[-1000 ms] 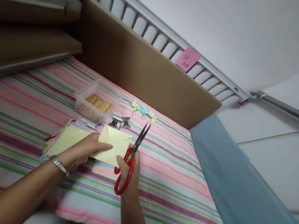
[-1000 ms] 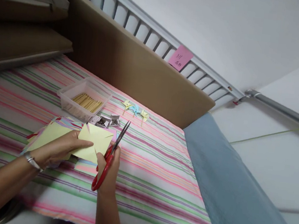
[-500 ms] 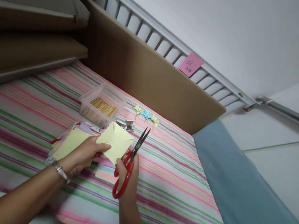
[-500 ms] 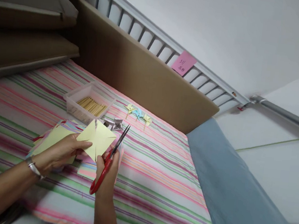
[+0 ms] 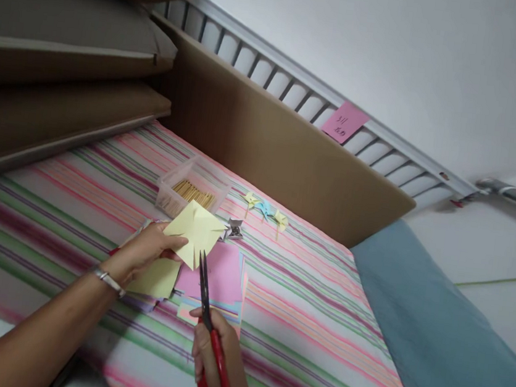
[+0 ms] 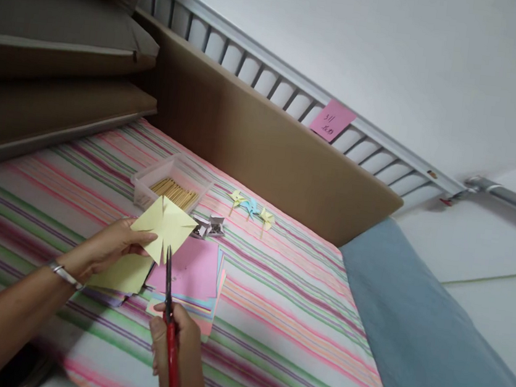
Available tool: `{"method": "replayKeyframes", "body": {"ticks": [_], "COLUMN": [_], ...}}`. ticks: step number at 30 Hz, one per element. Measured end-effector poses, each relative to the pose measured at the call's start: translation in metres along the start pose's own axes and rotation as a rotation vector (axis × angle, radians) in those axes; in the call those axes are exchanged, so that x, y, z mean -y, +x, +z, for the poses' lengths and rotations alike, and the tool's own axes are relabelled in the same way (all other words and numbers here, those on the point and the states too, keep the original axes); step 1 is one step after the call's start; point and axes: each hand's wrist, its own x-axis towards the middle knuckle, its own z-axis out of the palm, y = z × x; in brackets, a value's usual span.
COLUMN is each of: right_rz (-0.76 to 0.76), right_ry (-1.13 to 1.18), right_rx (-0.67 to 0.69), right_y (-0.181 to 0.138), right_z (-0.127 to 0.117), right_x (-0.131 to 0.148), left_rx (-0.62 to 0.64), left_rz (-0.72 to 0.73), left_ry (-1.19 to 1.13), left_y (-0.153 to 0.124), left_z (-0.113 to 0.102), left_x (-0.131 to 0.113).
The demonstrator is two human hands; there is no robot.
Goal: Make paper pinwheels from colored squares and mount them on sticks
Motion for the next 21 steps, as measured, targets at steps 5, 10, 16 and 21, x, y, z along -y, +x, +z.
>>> {"method": "replayKeyframes", "body": {"ticks": [5,10,16,21], "right_rz": [0.077,0.071,-0.016,0.015], "right_ry": [0.014,0.009,0.002,-0.025], "right_rx": [-0.068,-0.107,-0.114,-0.117], "right_y": [0.003,0.005,0.002,0.004], "right_z": [0.000,-0.001,-0.002,0.000], "right_x": [0.003,0.003,0.000,-0.005], "left_rx": [0.003,0.035,0.057,0.072], "left_rz": [-0.013,-0.035,-0.061,-0.052], "left_ry": [0.002,-0.009,-0.023,-0.025], "left_y": [0.001,0.002,0.000,-0.002], "left_z": [0.002,0.007,0.014,0.015], "left_x": [0.000,0.004,0.006,0.005]}}
